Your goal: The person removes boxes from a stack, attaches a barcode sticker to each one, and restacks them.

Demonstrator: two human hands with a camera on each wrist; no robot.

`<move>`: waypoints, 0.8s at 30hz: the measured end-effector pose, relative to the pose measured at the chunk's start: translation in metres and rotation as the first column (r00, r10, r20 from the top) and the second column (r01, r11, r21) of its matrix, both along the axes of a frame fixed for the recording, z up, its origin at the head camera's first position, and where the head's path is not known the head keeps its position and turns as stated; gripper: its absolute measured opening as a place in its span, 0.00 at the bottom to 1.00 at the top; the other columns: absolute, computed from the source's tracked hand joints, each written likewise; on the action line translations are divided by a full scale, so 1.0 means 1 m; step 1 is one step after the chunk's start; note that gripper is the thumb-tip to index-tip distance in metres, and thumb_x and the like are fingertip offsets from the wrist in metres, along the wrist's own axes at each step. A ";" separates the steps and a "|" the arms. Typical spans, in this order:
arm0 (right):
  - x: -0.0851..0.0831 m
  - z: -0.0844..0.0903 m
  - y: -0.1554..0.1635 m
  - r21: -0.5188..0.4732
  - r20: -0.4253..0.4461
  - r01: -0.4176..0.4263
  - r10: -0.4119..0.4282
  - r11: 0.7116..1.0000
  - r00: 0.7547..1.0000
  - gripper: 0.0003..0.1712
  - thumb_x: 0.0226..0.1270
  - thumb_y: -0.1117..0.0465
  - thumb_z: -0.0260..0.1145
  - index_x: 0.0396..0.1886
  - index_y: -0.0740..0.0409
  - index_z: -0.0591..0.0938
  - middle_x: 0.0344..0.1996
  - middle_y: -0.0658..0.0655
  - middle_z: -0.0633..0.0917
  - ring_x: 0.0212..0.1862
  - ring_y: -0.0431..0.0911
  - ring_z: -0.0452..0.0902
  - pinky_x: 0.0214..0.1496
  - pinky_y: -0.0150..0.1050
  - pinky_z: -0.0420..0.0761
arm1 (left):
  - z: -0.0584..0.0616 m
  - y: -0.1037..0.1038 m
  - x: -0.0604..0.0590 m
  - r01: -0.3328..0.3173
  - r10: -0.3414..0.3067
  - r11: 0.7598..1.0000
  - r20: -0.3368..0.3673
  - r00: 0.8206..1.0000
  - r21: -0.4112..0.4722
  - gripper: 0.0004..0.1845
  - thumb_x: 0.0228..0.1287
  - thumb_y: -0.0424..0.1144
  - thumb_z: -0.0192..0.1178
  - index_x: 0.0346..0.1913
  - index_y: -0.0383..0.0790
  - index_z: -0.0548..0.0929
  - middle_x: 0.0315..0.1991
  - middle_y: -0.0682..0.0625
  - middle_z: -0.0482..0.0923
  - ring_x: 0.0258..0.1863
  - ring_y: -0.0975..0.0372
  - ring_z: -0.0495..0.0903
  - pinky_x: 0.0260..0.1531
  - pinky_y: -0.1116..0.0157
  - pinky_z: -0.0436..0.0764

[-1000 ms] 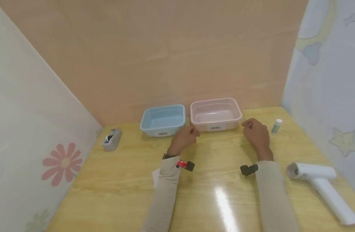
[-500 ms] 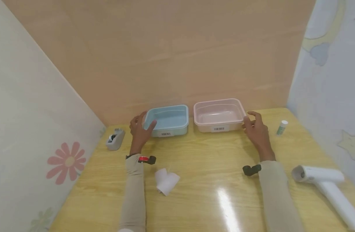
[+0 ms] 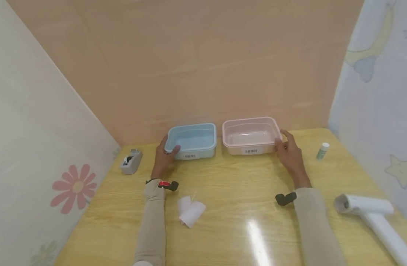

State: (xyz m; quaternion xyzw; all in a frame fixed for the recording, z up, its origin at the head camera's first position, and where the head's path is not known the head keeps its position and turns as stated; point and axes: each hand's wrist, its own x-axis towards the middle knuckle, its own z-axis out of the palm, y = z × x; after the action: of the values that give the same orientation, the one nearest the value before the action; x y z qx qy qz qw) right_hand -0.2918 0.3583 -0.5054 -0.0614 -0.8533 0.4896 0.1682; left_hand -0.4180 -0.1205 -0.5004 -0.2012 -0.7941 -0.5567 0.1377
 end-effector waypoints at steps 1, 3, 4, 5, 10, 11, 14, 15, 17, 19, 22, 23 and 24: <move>0.000 0.000 -0.001 0.005 -0.002 0.010 -0.010 1.000 1.000 0.37 0.79 0.37 0.46 0.81 0.43 0.55 0.43 0.66 0.84 0.37 0.56 0.81 0.29 0.38 0.79 | -0.002 0.000 -0.001 0.017 -0.017 1.000 -0.016 1.000 0.019 0.41 0.66 0.43 0.69 0.76 0.39 0.62 0.63 0.34 0.72 0.58 0.41 0.75 0.58 0.42 0.71; -0.001 0.001 -0.004 0.020 -0.007 0.028 -0.028 0.999 1.000 0.37 0.79 0.37 0.45 0.81 0.44 0.56 0.42 0.65 0.84 0.36 0.56 0.81 0.29 0.37 0.78 | -0.004 0.000 -0.003 0.050 -0.048 0.997 -0.040 0.998 0.050 0.39 0.66 0.40 0.69 0.76 0.38 0.62 0.62 0.33 0.74 0.57 0.39 0.75 0.57 0.40 0.71; -0.001 0.002 -0.005 0.025 -0.011 0.035 -0.035 0.999 0.999 0.36 0.79 0.38 0.46 0.80 0.44 0.56 0.41 0.65 0.84 0.36 0.56 0.81 0.28 0.37 0.77 | -0.005 0.000 -0.003 0.051 -0.048 0.997 -0.039 0.998 0.056 0.40 0.66 0.39 0.69 0.76 0.38 0.62 0.63 0.33 0.73 0.58 0.39 0.75 0.57 0.39 0.70; -0.002 0.002 -0.006 0.025 -0.012 0.041 -0.041 0.999 0.999 0.36 0.79 0.38 0.46 0.80 0.44 0.57 0.41 0.64 0.84 0.35 0.55 0.81 0.28 0.37 0.77 | -0.005 -0.001 -0.002 0.042 -0.040 0.998 -0.031 0.999 0.051 0.40 0.66 0.39 0.68 0.77 0.39 0.61 0.64 0.35 0.73 0.59 0.40 0.74 0.58 0.39 0.70; -0.004 0.005 -0.008 -0.001 -0.021 0.060 -0.060 0.998 0.998 0.35 0.79 0.38 0.47 0.79 0.44 0.60 0.38 0.61 0.85 0.32 0.51 0.79 0.25 0.37 0.75 | -0.005 -0.004 0.003 -0.048 0.050 0.999 0.099 0.994 -0.022 0.42 0.67 0.50 0.67 0.79 0.52 0.58 0.72 0.43 0.62 0.68 0.50 0.65 0.67 0.45 0.63; -0.004 0.005 -0.008 -0.011 -0.024 0.065 -0.065 0.998 0.998 0.35 0.79 0.39 0.48 0.79 0.44 0.60 0.37 0.60 0.85 0.31 0.50 0.79 0.25 0.36 0.74 | -0.005 -0.005 0.003 -0.059 0.063 0.998 0.123 0.990 -0.037 0.42 0.67 0.53 0.66 0.79 0.55 0.58 0.73 0.45 0.59 0.69 0.51 0.63 0.68 0.46 0.61; -0.004 0.006 -0.007 -0.053 -0.028 0.073 -0.075 0.996 0.997 0.34 0.78 0.39 0.50 0.78 0.43 0.62 0.34 0.57 0.86 0.28 0.46 0.78 0.24 0.35 0.73 | -0.005 -0.003 0.004 -0.074 0.082 0.996 0.181 0.980 -0.050 0.42 0.64 0.60 0.65 0.78 0.62 0.58 0.74 0.46 0.56 0.71 0.52 0.60 0.69 0.46 0.59; -0.005 0.007 -0.007 -0.072 -0.025 0.074 -0.076 0.995 0.997 0.34 0.78 0.40 0.50 0.78 0.43 0.62 0.33 0.56 0.86 0.27 0.45 0.77 0.24 0.34 0.73 | -0.004 -0.002 0.004 -0.076 0.085 0.996 0.194 0.977 -0.051 0.43 0.64 0.61 0.65 0.78 0.64 0.58 0.74 0.46 0.56 0.71 0.51 0.59 0.69 0.45 0.59; -0.004 0.009 -0.007 -0.112 -0.019 0.068 -0.070 0.991 0.997 0.33 0.78 0.42 0.52 0.78 0.45 0.62 0.30 0.53 0.85 0.26 0.43 0.77 0.24 0.33 0.73 | -0.004 -0.001 0.004 -0.080 0.089 0.996 0.211 0.974 -0.051 0.43 0.63 0.63 0.65 0.78 0.66 0.57 0.75 0.46 0.56 0.71 0.50 0.60 0.68 0.44 0.59; -0.004 0.010 -0.008 -0.174 -0.009 0.052 -0.054 0.983 0.999 0.34 0.79 0.44 0.53 0.78 0.48 0.61 0.28 0.49 0.85 0.25 0.42 0.77 0.24 0.32 0.74 | -0.004 0.000 0.006 -0.087 0.097 0.995 0.227 0.969 -0.054 0.44 0.62 0.65 0.65 0.77 0.69 0.56 0.76 0.47 0.55 0.72 0.50 0.59 0.68 0.43 0.59; -0.004 0.011 -0.008 -0.225 0.014 0.055 -0.053 0.973 0.998 0.34 0.78 0.45 0.54 0.78 0.50 0.61 0.28 0.48 0.85 0.25 0.40 0.78 0.24 0.31 0.76 | -0.005 0.000 0.007 -0.083 0.096 0.995 0.240 0.966 -0.061 0.43 0.62 0.65 0.64 0.77 0.72 0.55 0.77 0.49 0.54 0.73 0.51 0.58 0.68 0.43 0.59; -0.005 0.011 -0.008 -0.215 0.023 0.064 -0.061 0.975 0.998 0.34 0.78 0.45 0.53 0.78 0.50 0.61 0.29 0.49 0.85 0.26 0.39 0.79 0.25 0.31 0.76 | -0.005 0.000 0.007 -0.081 0.095 0.995 0.243 0.965 -0.064 0.43 0.62 0.66 0.64 0.76 0.73 0.55 0.77 0.49 0.54 0.73 0.51 0.57 0.68 0.43 0.59; -0.006 0.009 -0.007 -0.188 0.033 0.080 -0.076 0.979 0.997 0.35 0.78 0.42 0.52 0.78 0.49 0.61 0.32 0.52 0.86 0.27 0.39 0.79 0.25 0.32 0.76 | -0.006 0.000 0.008 -0.081 0.095 0.994 0.246 0.965 -0.067 0.43 0.62 0.66 0.64 0.76 0.73 0.55 0.77 0.49 0.54 0.73 0.51 0.57 0.68 0.42 0.59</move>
State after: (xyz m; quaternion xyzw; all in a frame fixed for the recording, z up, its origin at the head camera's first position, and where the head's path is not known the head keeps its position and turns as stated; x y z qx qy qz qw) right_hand -0.2975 0.3513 -0.4968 -0.1167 -0.8019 0.5607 0.1699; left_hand -0.4104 -0.1202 -0.5064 -0.0981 -0.8287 -0.5483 0.0556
